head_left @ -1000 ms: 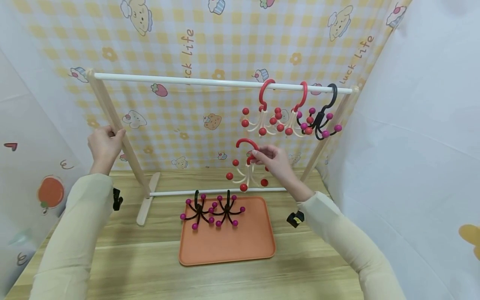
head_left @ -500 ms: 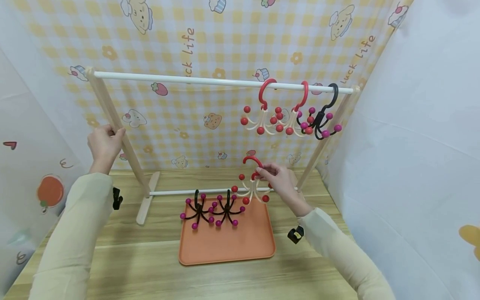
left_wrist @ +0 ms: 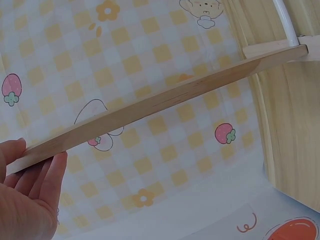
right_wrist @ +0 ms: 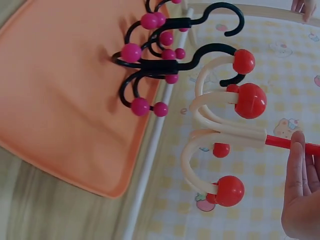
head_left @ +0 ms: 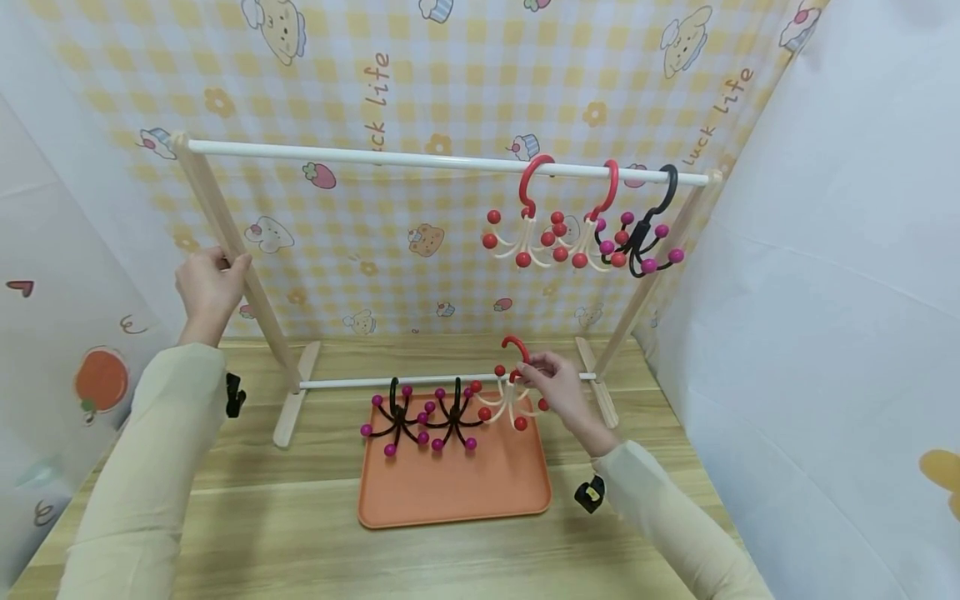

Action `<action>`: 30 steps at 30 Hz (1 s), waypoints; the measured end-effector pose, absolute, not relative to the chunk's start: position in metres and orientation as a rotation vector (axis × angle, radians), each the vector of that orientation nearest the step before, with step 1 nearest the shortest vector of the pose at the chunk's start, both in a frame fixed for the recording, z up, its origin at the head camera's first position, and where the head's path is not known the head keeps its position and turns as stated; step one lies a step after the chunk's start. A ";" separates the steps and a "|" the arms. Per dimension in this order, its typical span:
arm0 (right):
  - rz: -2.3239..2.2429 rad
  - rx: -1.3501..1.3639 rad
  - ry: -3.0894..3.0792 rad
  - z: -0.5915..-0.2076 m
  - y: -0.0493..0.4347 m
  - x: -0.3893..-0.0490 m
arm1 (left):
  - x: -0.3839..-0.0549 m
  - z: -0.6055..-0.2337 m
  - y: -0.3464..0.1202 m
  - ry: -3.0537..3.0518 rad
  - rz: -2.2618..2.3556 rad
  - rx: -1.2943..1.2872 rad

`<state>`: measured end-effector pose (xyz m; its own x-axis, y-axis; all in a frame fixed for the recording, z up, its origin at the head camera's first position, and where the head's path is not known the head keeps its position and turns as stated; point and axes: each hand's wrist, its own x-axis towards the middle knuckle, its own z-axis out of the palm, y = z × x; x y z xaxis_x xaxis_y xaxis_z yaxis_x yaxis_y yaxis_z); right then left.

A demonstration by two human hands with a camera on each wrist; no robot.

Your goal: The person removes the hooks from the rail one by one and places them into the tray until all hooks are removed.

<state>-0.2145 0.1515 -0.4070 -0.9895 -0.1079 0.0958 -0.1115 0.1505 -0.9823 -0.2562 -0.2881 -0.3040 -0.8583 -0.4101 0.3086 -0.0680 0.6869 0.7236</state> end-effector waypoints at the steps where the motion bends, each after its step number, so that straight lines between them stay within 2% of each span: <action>1: 2.035 0.255 -2.365 -0.410 0.153 -0.214 | -0.256 -0.304 -0.288 -2.447 -1.022 0.373; 2: 2.031 0.287 -2.351 -0.414 0.154 -0.214 | -0.257 -0.304 -0.288 -2.447 -1.022 0.375; 3: 2.041 0.337 -2.317 -0.437 0.159 -0.226 | -0.257 -0.303 -0.288 -2.447 -1.022 0.378; 9: 1.976 0.362 -2.310 -0.521 0.180 -0.259 | -0.257 -0.303 -0.288 -2.442 -1.012 0.377; 14: 1.970 0.455 -2.192 -0.505 0.172 -0.239 | -0.257 -0.303 -0.289 -2.447 -1.009 0.372; 17: 1.944 0.415 -2.181 -0.486 0.162 -0.222 | -0.258 -0.303 -0.289 -2.450 -1.001 0.370; 20: 1.909 0.260 -2.247 -0.467 0.150 -0.205 | -0.258 -0.304 -0.289 -2.450 -0.994 0.368; 30: 1.895 0.148 -2.274 -0.486 0.144 -0.199 | -0.257 -0.305 -0.288 -2.425 -0.967 0.344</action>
<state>-0.1992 0.1438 -0.4861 -0.9793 0.0370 0.1991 -0.1891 0.1837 -0.9646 -0.2569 -0.2879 -0.3052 -0.8418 -0.4042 0.3578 -0.0470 0.7153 0.6973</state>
